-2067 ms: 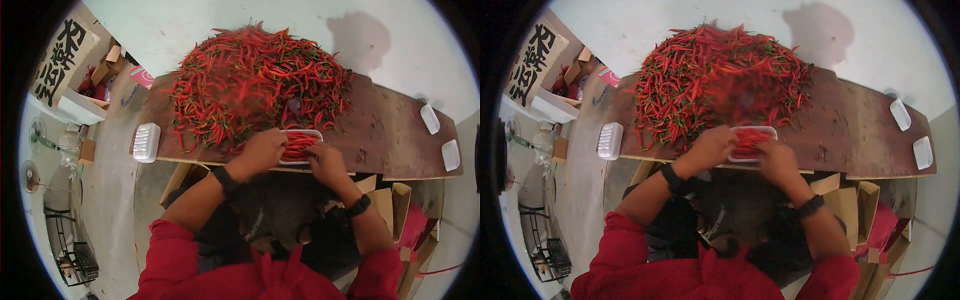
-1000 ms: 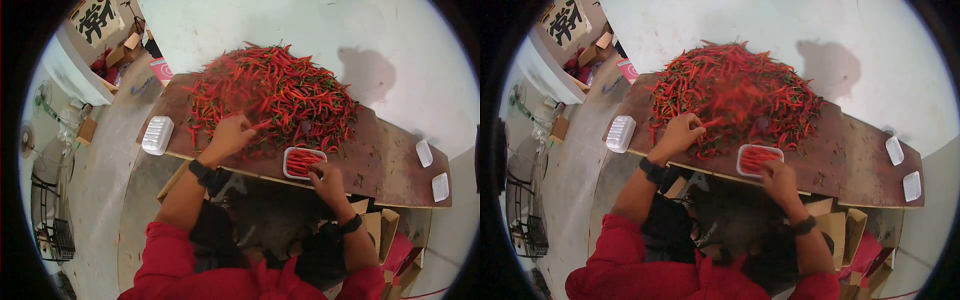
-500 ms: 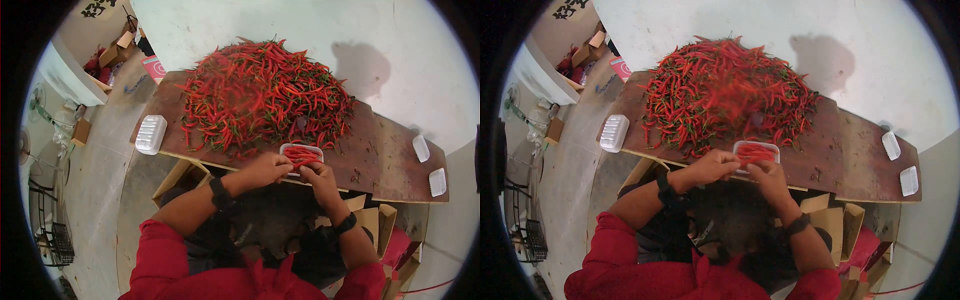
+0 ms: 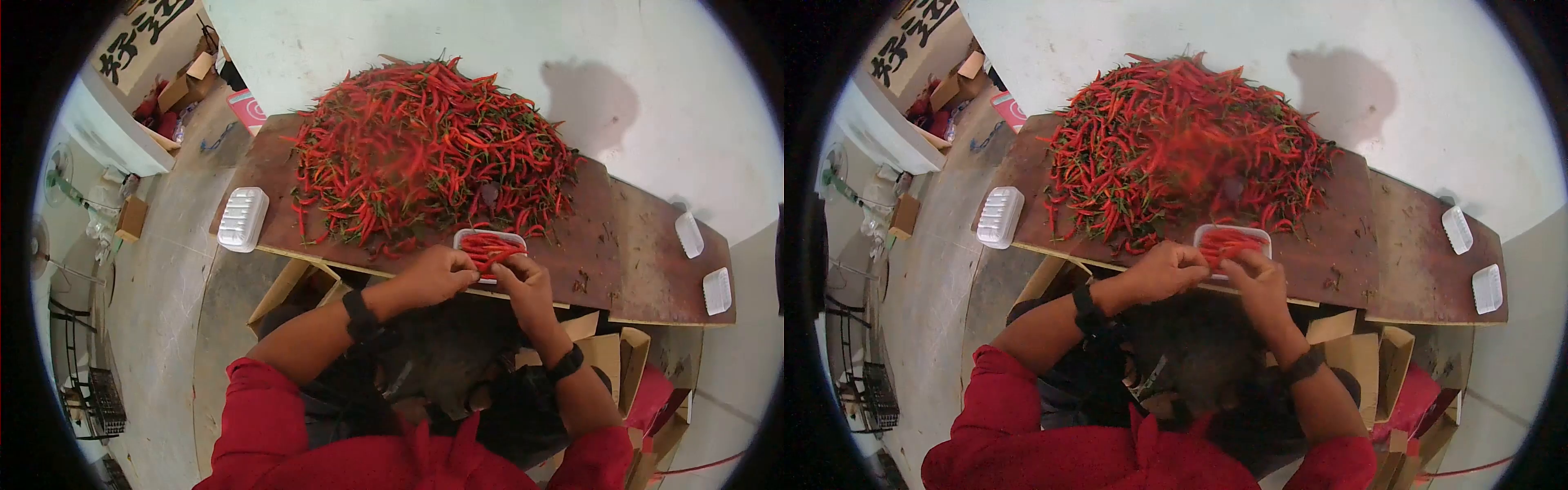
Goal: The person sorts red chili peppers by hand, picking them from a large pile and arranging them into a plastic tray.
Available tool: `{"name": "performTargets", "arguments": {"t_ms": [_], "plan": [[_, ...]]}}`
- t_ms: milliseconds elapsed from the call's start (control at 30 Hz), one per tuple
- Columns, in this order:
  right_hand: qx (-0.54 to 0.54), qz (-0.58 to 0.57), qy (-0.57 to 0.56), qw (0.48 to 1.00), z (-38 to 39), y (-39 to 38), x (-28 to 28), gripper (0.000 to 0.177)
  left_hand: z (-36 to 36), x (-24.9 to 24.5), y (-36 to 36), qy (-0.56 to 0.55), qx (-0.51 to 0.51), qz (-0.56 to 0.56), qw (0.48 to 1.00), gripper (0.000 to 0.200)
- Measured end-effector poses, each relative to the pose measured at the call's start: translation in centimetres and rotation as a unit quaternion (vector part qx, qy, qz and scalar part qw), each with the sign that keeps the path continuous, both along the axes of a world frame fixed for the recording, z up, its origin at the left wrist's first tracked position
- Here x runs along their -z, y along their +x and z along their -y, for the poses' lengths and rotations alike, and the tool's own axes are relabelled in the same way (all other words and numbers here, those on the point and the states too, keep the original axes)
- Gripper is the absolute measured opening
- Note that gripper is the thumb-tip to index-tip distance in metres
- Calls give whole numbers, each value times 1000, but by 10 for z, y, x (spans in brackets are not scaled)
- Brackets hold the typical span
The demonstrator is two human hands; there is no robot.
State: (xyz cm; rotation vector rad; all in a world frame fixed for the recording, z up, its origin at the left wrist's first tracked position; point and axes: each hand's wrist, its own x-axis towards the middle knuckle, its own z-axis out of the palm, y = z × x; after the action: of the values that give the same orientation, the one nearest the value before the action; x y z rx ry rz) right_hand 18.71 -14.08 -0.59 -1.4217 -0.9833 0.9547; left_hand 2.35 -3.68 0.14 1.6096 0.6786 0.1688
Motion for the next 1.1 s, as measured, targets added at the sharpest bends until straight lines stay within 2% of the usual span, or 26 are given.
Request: {"name": "performTargets", "arguments": {"t_ms": [33,100,133,200,233,300,333,400,433,467,500,533,567,600,667,700,733,767,800,833,867,900,1033,1100], "plan": [[0,0,0,1000,0,0,1,17,0,2,0,9,2,2,1000,19],[15,133,45,990,2,0,3,14,0,9,0,18,4,4,1000,19],[14,133,45,990,3,-1,1,14,1,12,1,46,-2,12,999,20],[16,229,112,967,4,-6,-6,14,2,14,1,73,-7,19,997,21],[16,228,112,967,5,-8,-5,14,2,12,1,86,-6,2,996,21],[-35,374,192,907,8,-12,-1,15,1,14,1,99,-6,-14,995,22],[-35,373,193,907,7,-12,-1,15,-1,18,0,103,22,-36,994,22],[-20,341,150,928,8,-12,-2,7,-3,20,0,105,54,-58,991,22],[-19,341,150,928,8,-10,-5,7,-4,18,-2,144,147,-83,975,22],[7,194,53,980,6,-5,-9,7,-4,16,-3,181,237,-107,948,23],[32,40,-46,998,5,0,-12,8,-1,16,-6,181,236,-106,949,23],[31,40,-46,998,3,5,-12,8,4,16,-9,162,292,-71,940,26],[29,-39,-55,997,1,10,-12,10,7,16,-11,143,347,-35,926,30],[27,-118,-62,991,1,14,-11,13,7,15,-12,143,348,-35,926,30],[15,-97,-70,993,3,16,-9,14,8,13,-12,169,243,-55,954,38],[1,-76,-79,994,4,17,-8,16,5,11,-12,169,243,-55,954,38],[1,-76,-79,994,3,18,-2,16,0,7,-10,159,173,-36,971,37],[-10,-22,-70,997,3,19,9,19,-3,4,-9,148,101,-16,984,36],[-22,33,-59,997,2,17,8,24,-4,2,-8,147,101,-16,984,36],[-22,33,-60,997,4,14,4,24,-4,0,-7,97,46,14,994,34],[-33,179,-41,982,6,9,-1,23,-4,-1,-7,47,-10,44,998,32],[-43,322,-21,946,7,5,-6,22,-2,0,-6,11,-38,72,997,26],[-70,387,-2,919,9,3,4,25,-5,2,-8,39,23,1,999,23],[-88,382,-4,920,11,3,4,25,-2,6,-8,106,44,-25,993,19]]}}
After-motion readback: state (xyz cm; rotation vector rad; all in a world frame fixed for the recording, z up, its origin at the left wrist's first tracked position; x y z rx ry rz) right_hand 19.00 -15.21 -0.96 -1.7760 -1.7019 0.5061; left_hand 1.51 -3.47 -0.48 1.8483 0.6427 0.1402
